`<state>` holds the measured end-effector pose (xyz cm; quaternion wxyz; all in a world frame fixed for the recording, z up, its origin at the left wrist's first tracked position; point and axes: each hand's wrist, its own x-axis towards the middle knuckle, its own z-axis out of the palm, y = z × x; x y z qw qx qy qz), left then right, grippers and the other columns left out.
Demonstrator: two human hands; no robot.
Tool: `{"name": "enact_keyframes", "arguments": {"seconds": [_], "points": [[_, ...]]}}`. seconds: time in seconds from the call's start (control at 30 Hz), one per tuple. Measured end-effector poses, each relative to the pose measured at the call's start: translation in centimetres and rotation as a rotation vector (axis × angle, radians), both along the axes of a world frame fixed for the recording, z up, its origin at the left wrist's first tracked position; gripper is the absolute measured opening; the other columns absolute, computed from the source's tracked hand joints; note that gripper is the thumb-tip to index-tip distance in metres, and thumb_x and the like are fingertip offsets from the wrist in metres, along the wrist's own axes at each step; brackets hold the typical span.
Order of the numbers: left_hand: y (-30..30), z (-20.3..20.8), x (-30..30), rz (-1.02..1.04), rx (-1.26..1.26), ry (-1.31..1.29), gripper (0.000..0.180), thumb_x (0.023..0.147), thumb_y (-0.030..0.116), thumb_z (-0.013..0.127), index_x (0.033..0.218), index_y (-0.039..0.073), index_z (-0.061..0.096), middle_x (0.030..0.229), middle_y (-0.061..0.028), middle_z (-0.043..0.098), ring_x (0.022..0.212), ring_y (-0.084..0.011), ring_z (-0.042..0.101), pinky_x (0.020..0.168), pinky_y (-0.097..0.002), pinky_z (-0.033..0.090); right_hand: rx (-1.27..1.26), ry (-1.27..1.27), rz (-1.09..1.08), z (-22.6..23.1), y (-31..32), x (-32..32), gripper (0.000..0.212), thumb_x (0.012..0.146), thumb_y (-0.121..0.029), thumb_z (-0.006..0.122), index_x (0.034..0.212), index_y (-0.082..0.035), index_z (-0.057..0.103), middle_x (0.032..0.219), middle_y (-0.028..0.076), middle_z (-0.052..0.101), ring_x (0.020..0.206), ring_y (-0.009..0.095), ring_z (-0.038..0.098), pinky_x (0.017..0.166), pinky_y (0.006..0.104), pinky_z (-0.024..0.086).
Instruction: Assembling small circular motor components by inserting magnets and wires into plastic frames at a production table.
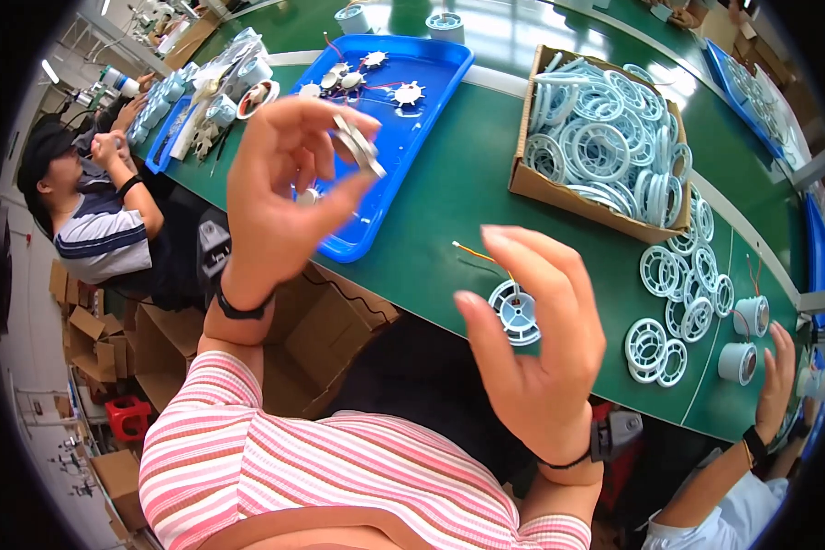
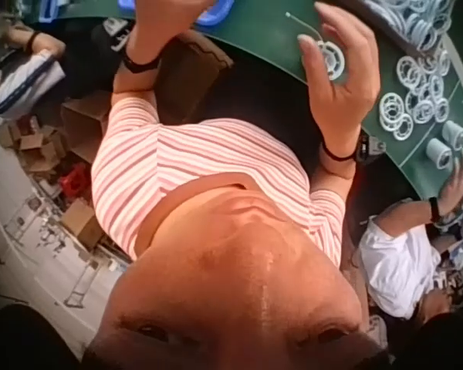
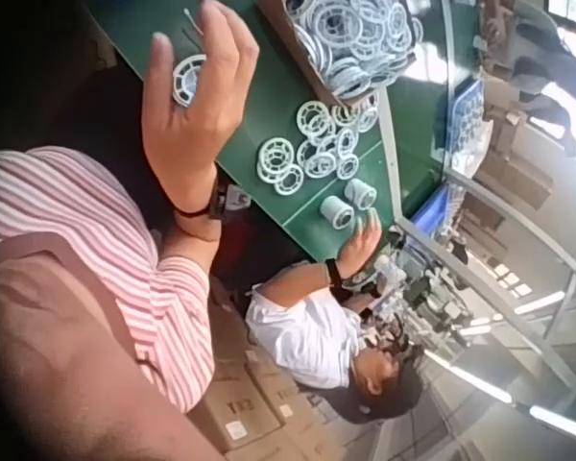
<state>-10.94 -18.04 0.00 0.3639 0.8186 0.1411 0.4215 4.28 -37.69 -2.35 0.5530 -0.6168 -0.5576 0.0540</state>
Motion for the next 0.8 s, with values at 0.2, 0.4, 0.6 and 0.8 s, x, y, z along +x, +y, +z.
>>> {"name": "enact_keyframes", "arguments": {"seconds": [0.2, 0.4, 0.6, 0.8], "points": [[-5.9, -1.4, 1.5, -0.217, 0.153, -0.040, 0.055, 0.079, -0.005, 0.078, 0.126, 0.004, 0.051, 0.119, -0.0094, 0.068, 0.070, -0.0057, 0.053, 0.057, -0.0180, 0.038, 0.119, 0.319, 0.095, -0.4, 1.1, -0.7, 0.032, 0.093, 0.002, 0.068, 0.125, 0.003, 0.062, 0.112, 0.013, 0.067, 0.102, 0.018, 0.068, 0.088, 0.0293, 0.056], [-5.7, -2.1, 2.0, -0.531, -0.192, 0.180, 0.049, 0.080, -0.004, 0.077, 0.126, 0.001, 0.062, 0.105, -0.0087, 0.069, 0.066, -0.0111, 0.057, 0.054, -0.0242, 0.041, 0.030, 0.804, 0.279, -0.4, -2.3, 1.0, 0.032, 0.097, 0.003, 0.063, 0.129, 0.005, 0.059, 0.115, 0.010, 0.063, 0.104, 0.017, 0.066, 0.087, 0.0298, 0.056], [-5.0, -2.0, 2.7, -0.566, -0.084, 0.166, 0.029, 0.082, -0.005, 0.076, 0.110, 0.001, 0.074, 0.086, -0.0084, 0.066, 0.064, -0.0130, 0.057, 0.053, -0.0268, 0.042, 0.019, 1.059, 0.476, -1.3, -3.9, 2.3, 0.039, 0.094, 0.007, 0.064, 0.132, 0.004, 0.057, 0.118, 0.011, 0.058, 0.104, 0.020, 0.066, 0.090, 0.0322, 0.058], [-5.7, -2.1, 3.4, -0.521, -0.128, 0.195, 0.019, 0.083, -0.004, 0.077, 0.102, 0.000, 0.076, 0.075, -0.0056, 0.063, 0.062, -0.0110, 0.054, 0.052, -0.0264, 0.039, 0.105, 0.553, 0.261, -2.5, -4.0, 2.1, 0.051, 0.083, 0.012, 0.073, 0.131, 0.001, 0.060, 0.119, 0.014, 0.058, 0.103, 0.022, 0.066, 0.091, 0.0327, 0.058]]}}
